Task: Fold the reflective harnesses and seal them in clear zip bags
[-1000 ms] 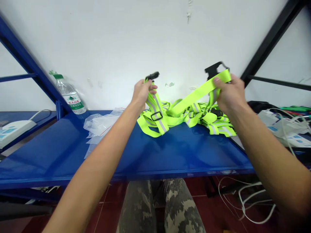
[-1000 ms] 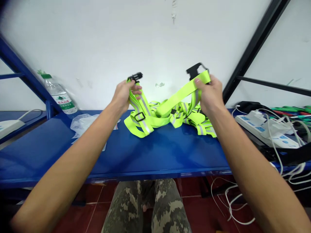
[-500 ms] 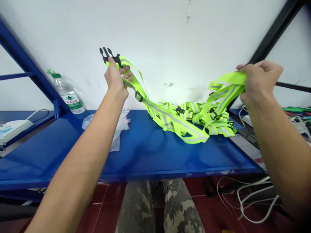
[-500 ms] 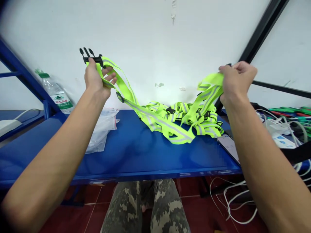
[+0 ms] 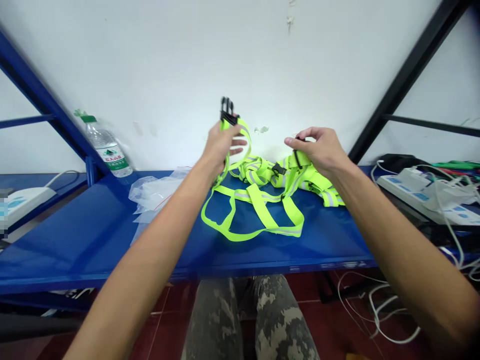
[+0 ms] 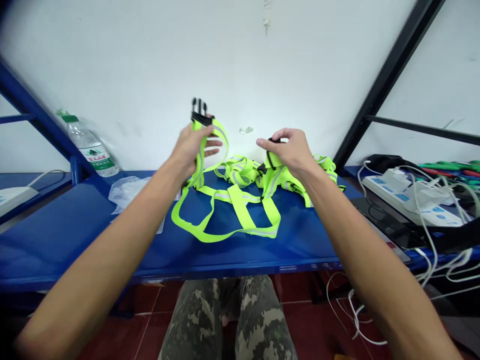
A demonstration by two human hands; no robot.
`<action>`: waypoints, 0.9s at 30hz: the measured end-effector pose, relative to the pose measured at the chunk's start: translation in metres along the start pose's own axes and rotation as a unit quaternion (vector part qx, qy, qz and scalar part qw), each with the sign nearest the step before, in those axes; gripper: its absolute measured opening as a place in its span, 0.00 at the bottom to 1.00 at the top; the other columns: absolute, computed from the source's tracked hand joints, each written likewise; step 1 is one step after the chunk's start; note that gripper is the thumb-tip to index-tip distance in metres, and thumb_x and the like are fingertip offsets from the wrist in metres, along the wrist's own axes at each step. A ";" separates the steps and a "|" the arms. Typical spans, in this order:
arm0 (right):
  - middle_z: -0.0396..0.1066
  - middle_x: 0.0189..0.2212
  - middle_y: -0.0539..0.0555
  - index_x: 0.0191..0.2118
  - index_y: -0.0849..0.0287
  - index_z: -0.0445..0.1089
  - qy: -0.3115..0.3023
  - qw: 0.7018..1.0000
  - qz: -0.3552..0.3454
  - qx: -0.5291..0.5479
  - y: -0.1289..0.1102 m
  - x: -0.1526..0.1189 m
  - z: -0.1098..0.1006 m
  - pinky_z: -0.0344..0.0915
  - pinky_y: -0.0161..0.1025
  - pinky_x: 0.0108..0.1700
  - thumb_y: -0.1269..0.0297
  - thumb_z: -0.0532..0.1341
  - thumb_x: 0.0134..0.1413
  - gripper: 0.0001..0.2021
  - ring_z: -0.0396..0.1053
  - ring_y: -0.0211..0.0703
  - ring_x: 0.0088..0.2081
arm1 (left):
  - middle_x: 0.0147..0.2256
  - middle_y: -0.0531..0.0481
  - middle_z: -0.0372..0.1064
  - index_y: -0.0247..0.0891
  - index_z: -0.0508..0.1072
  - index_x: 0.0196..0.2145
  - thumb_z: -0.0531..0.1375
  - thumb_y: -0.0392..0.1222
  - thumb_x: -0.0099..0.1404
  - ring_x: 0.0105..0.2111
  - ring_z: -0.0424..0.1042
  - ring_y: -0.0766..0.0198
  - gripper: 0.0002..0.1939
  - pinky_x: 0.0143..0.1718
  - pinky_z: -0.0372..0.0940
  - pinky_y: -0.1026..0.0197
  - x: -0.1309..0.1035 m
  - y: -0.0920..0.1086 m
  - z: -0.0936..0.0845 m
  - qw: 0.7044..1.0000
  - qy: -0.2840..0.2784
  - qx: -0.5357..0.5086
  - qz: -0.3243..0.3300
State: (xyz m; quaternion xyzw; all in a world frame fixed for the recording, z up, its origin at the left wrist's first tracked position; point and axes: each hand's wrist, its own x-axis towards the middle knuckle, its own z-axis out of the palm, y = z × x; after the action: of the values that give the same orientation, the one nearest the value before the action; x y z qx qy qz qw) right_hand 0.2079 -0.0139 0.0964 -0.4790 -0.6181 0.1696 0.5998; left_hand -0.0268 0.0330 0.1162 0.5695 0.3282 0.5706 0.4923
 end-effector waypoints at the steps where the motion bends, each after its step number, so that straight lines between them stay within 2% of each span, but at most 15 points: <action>1: 0.69 0.29 0.55 0.27 0.55 0.65 0.001 1.000 0.014 0.013 0.000 -0.003 0.007 0.67 0.46 0.31 0.56 0.73 0.38 0.16 0.69 0.48 0.33 | 0.38 0.46 0.73 0.43 0.69 0.50 0.68 0.45 0.56 0.37 0.76 0.57 0.25 0.38 0.70 0.55 -0.007 -0.009 0.006 1.000 -0.021 0.000 -0.009; 5: 0.70 0.29 0.54 0.30 0.56 0.69 -0.016 0.996 0.062 0.057 0.002 -0.015 0.031 0.69 0.46 0.34 0.63 0.71 0.39 0.12 0.70 0.46 0.33 | 0.40 0.45 0.73 0.41 0.67 0.52 0.73 0.44 0.50 0.38 0.76 0.56 0.34 0.41 0.72 0.50 -0.029 -0.041 0.027 0.995 -0.086 -0.015 -0.046; 7: 0.70 0.32 0.54 0.33 0.56 0.70 -0.030 0.998 0.033 0.046 0.002 -0.019 0.039 0.70 0.46 0.36 0.65 0.69 0.40 0.11 0.71 0.47 0.36 | 0.41 0.44 0.73 0.41 0.66 0.53 0.75 0.40 0.46 0.39 0.75 0.54 0.37 0.41 0.73 0.47 -0.035 -0.052 0.031 0.993 -0.105 -0.027 -0.056; 10: 0.70 0.38 0.54 0.35 0.56 0.69 -0.027 0.998 -0.048 0.022 -0.003 -0.024 0.043 0.71 0.46 0.43 0.67 0.68 0.41 0.12 0.70 0.46 0.42 | 0.43 0.45 0.73 0.40 0.67 0.52 0.74 0.34 0.44 0.38 0.75 0.55 0.37 0.41 0.74 0.46 -0.035 -0.059 0.032 0.990 -0.122 -0.040 -0.060; 12: 0.69 0.39 0.54 0.38 0.55 0.69 -0.025 0.997 -0.075 0.024 -0.008 -0.026 0.042 0.71 0.45 0.45 0.68 0.68 0.42 0.14 0.69 0.46 0.45 | 0.43 0.45 0.73 0.40 0.69 0.52 0.73 0.32 0.45 0.37 0.75 0.56 0.36 0.41 0.74 0.47 -0.033 -0.060 0.030 0.990 -0.124 -0.040 -0.049; 15: 0.70 0.39 0.55 0.39 0.56 0.71 -0.044 0.998 -0.053 0.010 -0.015 -0.028 0.034 0.70 0.46 0.43 0.67 0.69 0.43 0.14 0.70 0.48 0.44 | 0.42 0.47 0.73 0.40 0.69 0.52 0.71 0.31 0.46 0.37 0.75 0.57 0.35 0.40 0.74 0.49 -0.027 -0.056 0.026 0.995 -0.092 -0.034 -0.019; 19: 0.70 0.28 0.54 0.29 0.59 0.73 -0.144 0.988 0.022 -0.050 -0.015 -0.027 0.021 0.67 0.47 0.35 0.58 0.69 0.45 0.10 0.69 0.48 0.34 | 0.40 0.48 0.74 0.38 0.69 0.50 0.70 0.30 0.45 0.39 0.75 0.56 0.33 0.44 0.72 0.51 -0.023 -0.048 0.023 0.998 -0.054 -0.017 0.015; 21: 0.70 0.26 0.53 0.28 0.59 0.73 -0.166 0.984 0.016 -0.061 -0.016 -0.027 0.018 0.66 0.47 0.34 0.56 0.68 0.48 0.11 0.68 0.46 0.32 | 0.41 0.47 0.75 0.38 0.70 0.48 0.71 0.33 0.46 0.40 0.75 0.54 0.30 0.44 0.72 0.51 -0.025 -0.044 0.024 0.998 -0.060 -0.012 0.011; 24: 0.71 0.27 0.54 0.29 0.58 0.73 -0.134 0.985 -0.047 -0.095 -0.023 -0.030 0.019 0.66 0.46 0.36 0.58 0.65 0.52 0.09 0.70 0.48 0.34 | 0.43 0.46 0.75 0.39 0.70 0.49 0.72 0.37 0.47 0.43 0.74 0.52 0.31 0.44 0.71 0.50 -0.030 -0.040 0.028 0.997 -0.074 -0.015 0.001; 27: 0.72 0.31 0.54 0.32 0.58 0.72 -0.092 0.984 -0.104 -0.110 -0.030 -0.032 0.020 0.66 0.45 0.41 0.60 0.63 0.55 0.07 0.70 0.49 0.39 | 0.42 0.46 0.75 0.40 0.69 0.49 0.72 0.36 0.48 0.42 0.75 0.53 0.31 0.44 0.71 0.50 -0.031 -0.038 0.032 0.998 -0.057 -0.008 0.007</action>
State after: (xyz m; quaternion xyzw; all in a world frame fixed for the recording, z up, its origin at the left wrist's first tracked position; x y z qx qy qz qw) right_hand 0.1723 -0.0471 0.0972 -0.4573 -0.7323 0.0803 0.4982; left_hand 0.0077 0.0093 0.0747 0.5992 0.2909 0.5432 0.5111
